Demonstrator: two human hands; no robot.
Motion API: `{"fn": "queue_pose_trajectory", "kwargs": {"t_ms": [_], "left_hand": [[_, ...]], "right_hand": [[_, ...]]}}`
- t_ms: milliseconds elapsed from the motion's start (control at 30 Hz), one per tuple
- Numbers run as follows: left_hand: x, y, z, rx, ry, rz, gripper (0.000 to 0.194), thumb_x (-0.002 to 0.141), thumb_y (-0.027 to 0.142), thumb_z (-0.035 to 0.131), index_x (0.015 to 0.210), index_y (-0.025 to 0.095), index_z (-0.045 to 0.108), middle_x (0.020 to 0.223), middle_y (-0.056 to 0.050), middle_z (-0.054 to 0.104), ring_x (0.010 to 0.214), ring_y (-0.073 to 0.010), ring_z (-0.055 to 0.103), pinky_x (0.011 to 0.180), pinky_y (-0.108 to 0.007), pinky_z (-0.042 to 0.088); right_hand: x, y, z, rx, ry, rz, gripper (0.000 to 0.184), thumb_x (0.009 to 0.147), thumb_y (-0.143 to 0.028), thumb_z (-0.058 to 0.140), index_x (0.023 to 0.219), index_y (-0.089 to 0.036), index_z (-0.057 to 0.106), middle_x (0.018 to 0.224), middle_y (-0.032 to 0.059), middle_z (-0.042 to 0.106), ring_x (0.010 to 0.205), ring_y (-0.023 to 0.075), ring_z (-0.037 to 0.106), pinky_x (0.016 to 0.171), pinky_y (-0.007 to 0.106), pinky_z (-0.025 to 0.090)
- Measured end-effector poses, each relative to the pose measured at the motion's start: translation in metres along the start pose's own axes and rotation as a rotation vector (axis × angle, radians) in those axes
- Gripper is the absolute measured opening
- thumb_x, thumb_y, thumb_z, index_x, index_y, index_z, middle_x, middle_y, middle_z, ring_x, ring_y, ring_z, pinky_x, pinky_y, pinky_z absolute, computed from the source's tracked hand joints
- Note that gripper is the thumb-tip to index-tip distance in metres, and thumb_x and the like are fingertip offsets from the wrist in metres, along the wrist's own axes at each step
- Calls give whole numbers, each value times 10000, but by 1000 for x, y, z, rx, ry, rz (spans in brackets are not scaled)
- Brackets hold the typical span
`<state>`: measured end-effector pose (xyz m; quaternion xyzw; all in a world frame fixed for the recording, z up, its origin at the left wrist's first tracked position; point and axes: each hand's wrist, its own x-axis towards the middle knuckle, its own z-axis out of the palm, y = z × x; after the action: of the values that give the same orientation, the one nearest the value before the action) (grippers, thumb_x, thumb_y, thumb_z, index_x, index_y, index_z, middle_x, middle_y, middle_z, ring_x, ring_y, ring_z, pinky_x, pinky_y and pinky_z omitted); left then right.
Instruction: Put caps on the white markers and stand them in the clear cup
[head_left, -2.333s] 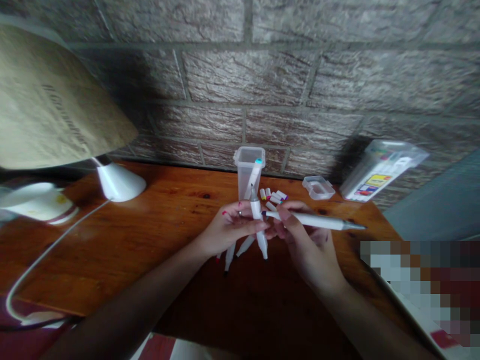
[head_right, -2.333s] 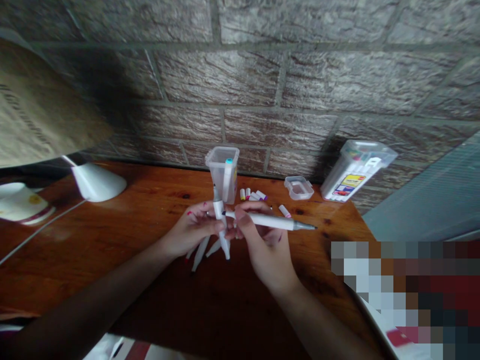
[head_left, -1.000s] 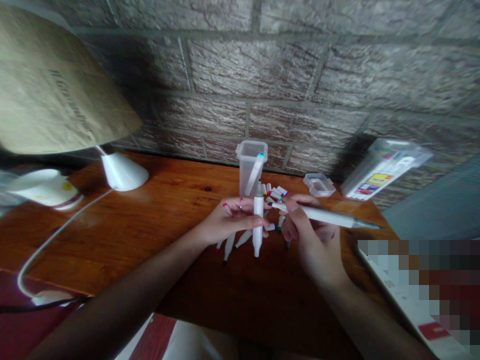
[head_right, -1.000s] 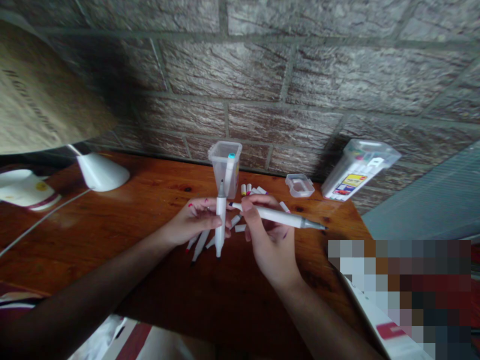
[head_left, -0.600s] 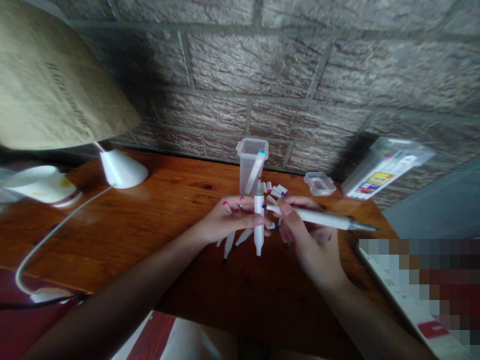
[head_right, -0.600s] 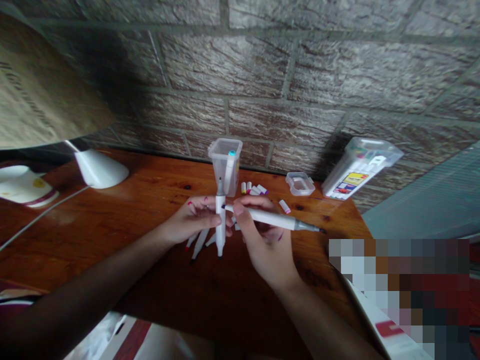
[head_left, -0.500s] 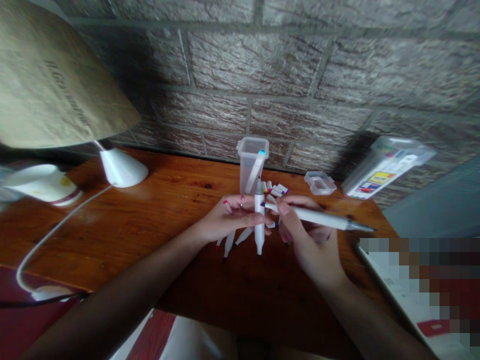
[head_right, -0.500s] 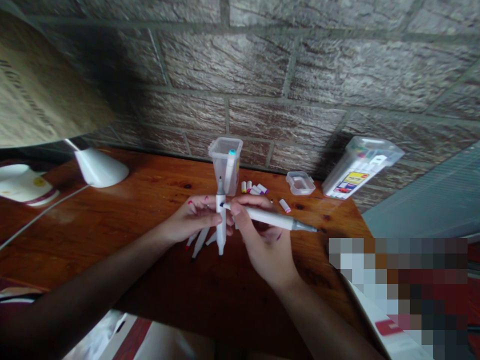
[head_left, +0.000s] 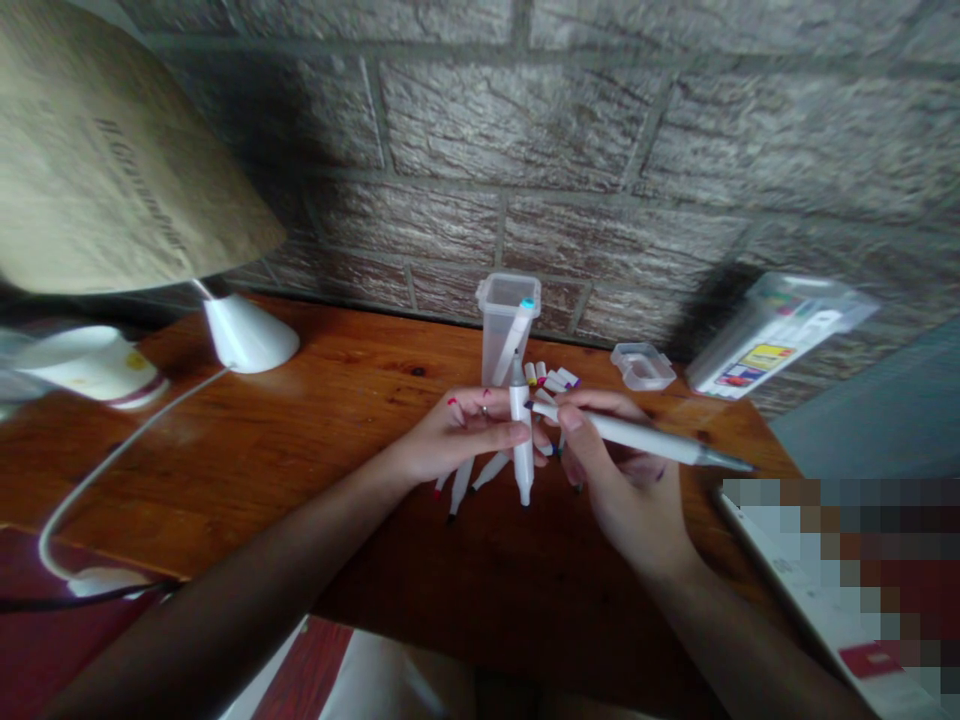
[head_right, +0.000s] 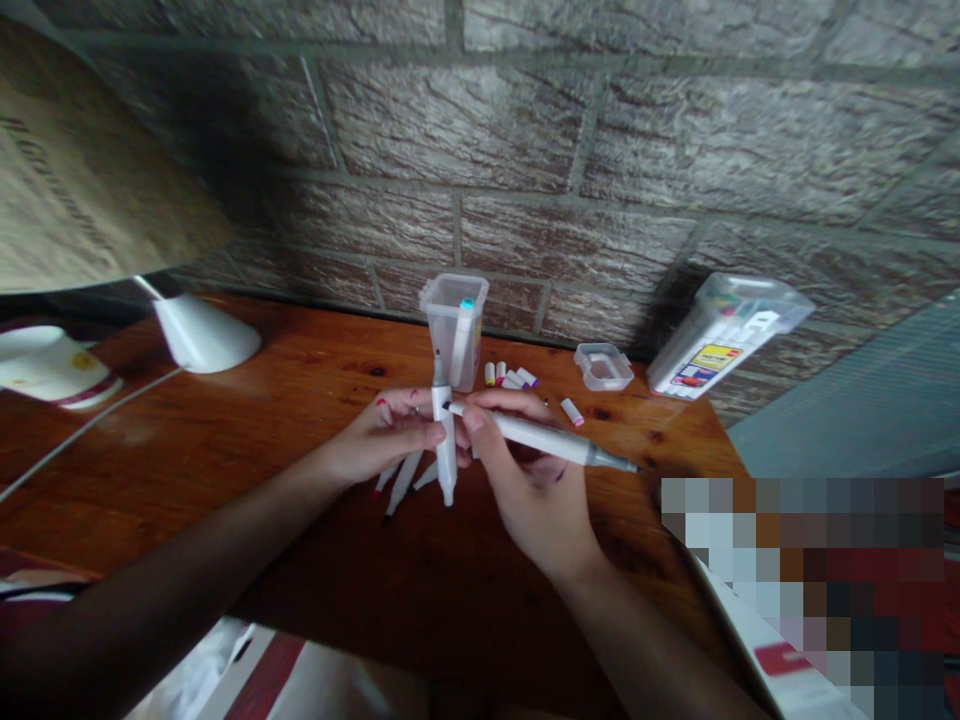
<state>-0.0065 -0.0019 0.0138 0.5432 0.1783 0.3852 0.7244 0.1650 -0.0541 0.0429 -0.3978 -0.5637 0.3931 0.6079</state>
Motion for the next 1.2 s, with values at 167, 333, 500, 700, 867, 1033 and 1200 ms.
{"fn": "queue_pose_trajectory", "kwargs": {"t_ms": [167, 333, 500, 700, 867, 1033, 1200], "left_hand": [[0, 0, -1, 8, -6, 0, 296, 815, 324, 776, 1038, 133, 741, 915, -88, 770, 788, -185, 745, 791, -298, 595], [-1, 1, 0, -21, -2, -2, 367, 814, 300, 779, 1151, 169, 717, 932, -83, 769, 810, -205, 752, 787, -327, 602], [-1, 0, 0, -33, 3, 12, 364, 806, 308, 786, 1128, 150, 723, 918, -90, 768, 785, -206, 751, 760, -321, 607], [-1, -1, -2, -63, -9, 16, 300, 793, 268, 799, 1068, 167, 732, 898, -60, 775, 774, -183, 751, 768, -304, 603], [0, 0, -2, -37, -35, 16, 257, 816, 282, 779, 1029, 143, 742, 914, -75, 773, 786, -182, 749, 776, -296, 602], [-1, -1, -3, -34, -23, 13, 271, 808, 301, 785, 1024, 144, 741, 918, -80, 773, 787, -188, 750, 788, -309, 603], [-1, 1, -1, -55, 0, 3, 290, 785, 302, 805, 1015, 141, 735, 894, -75, 773, 768, -192, 751, 772, -310, 607]], "right_hand": [[0, 0, 0, -28, 0, 3, 115, 865, -324, 714, 934, -234, 699, 749, 3, 658, 553, 113, 564, 452, 242, 455], [4, 5, -7, -79, 63, -1, 150, 865, -352, 712, 966, -241, 703, 790, 20, 658, 668, 150, 621, 512, 258, 486], [3, 6, -7, -95, 69, -22, 148, 874, -357, 703, 963, -238, 702, 837, 34, 677, 726, 166, 644, 544, 267, 504], [2, 5, -6, -107, 44, -77, 151, 887, -343, 687, 960, -211, 687, 817, 31, 680, 704, 155, 657, 529, 251, 520], [1, 0, -4, -89, -19, -111, 109, 891, -310, 684, 945, -215, 680, 700, -10, 647, 555, 116, 605, 454, 227, 487], [3, 0, -3, -128, 6, -120, 95, 887, -294, 689, 930, -209, 681, 767, 5, 678, 578, 112, 618, 473, 226, 497], [4, 3, -5, -96, 24, -104, 101, 889, -303, 684, 940, -216, 676, 840, 21, 706, 619, 127, 650, 483, 234, 513]]}}
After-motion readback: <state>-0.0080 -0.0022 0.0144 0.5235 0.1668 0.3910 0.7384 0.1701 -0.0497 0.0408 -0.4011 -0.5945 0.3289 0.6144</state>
